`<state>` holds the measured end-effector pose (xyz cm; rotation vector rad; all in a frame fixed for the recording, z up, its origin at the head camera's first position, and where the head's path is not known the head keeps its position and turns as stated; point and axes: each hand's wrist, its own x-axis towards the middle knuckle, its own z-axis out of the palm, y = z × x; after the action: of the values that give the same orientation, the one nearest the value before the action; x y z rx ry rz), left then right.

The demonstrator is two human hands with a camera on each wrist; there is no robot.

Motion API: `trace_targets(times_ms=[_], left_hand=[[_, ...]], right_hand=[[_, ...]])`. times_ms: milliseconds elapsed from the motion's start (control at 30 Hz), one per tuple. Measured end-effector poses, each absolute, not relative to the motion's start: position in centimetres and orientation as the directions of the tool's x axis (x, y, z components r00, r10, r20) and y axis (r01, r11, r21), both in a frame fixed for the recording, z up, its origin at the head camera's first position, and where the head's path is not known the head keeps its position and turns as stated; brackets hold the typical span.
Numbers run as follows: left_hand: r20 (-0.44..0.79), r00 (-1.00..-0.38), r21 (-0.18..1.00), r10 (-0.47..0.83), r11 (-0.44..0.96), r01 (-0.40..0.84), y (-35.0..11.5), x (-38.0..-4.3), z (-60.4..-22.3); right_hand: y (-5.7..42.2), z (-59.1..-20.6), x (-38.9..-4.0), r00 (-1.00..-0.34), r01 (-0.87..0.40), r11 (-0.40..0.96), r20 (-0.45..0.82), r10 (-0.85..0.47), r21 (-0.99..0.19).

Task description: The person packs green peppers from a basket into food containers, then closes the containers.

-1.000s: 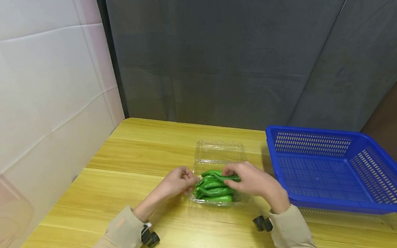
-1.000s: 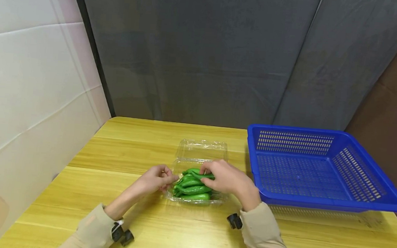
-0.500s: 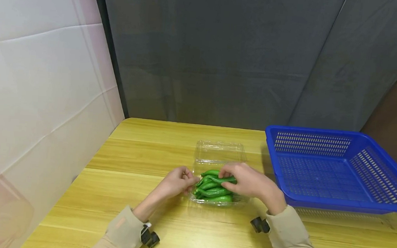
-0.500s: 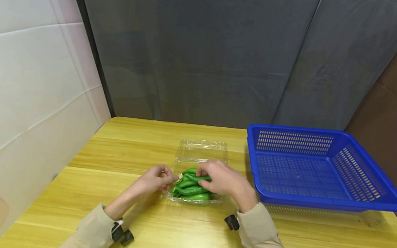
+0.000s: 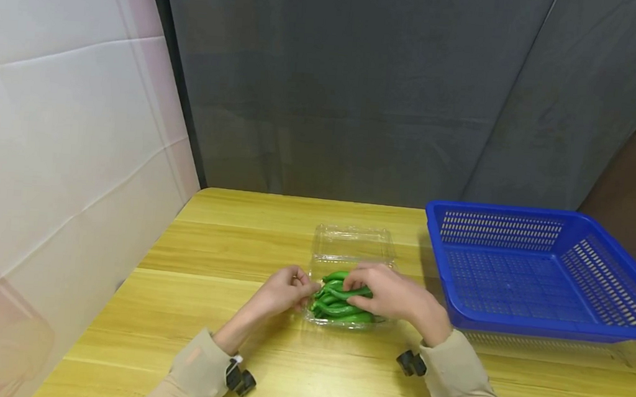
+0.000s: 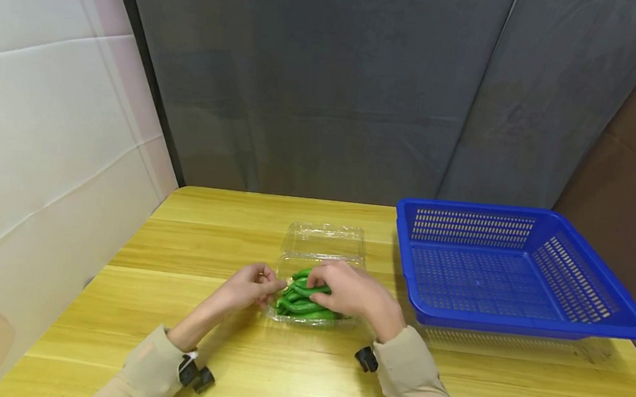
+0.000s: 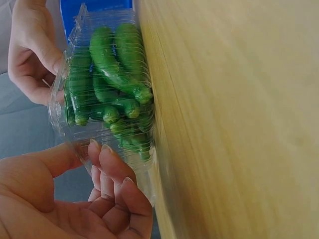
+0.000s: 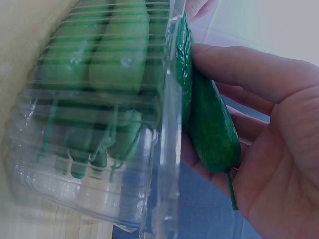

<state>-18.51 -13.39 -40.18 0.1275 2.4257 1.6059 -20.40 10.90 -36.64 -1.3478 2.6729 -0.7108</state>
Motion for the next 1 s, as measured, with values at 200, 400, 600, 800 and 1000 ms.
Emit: trace_targets(times_ms=[200,400,600,800,1000], left_hand=[[-0.141,-0.971,0.916,0.195,0.399,-0.053,-13.41,-18.53,-40.22],[-0.146,-0.970,0.915,0.195,0.399,-0.058,-13.42,-18.51,-40.15],[-0.152,-0.969,0.916,0.194,0.397,-0.064,-13.36,-18.54,-40.10],[-0.151,-0.970,0.917,0.190,0.392,-0.066,-13.30,-18.50,-40.11],[-0.146,-0.971,0.917,0.191,0.393,-0.061,-13.30,-18.51,-40.18]], right_hand=[[10.85,-36.80,-20.56,-0.599,-0.758,0.485,0.172,-0.782,-0.436],[10.68,-36.72,-20.42,-0.604,-0.757,0.489,0.180,-0.777,-0.433],[10.45,-36.84,-20.26,-0.598,-0.762,0.477,0.195,-0.777,-0.439],[10.45,-36.86,-20.21,-0.596,-0.760,0.477,0.182,-0.782,-0.442],[10.69,-36.77,-20.29,-0.597,-0.756,0.479,0.169,-0.785,-0.445]])
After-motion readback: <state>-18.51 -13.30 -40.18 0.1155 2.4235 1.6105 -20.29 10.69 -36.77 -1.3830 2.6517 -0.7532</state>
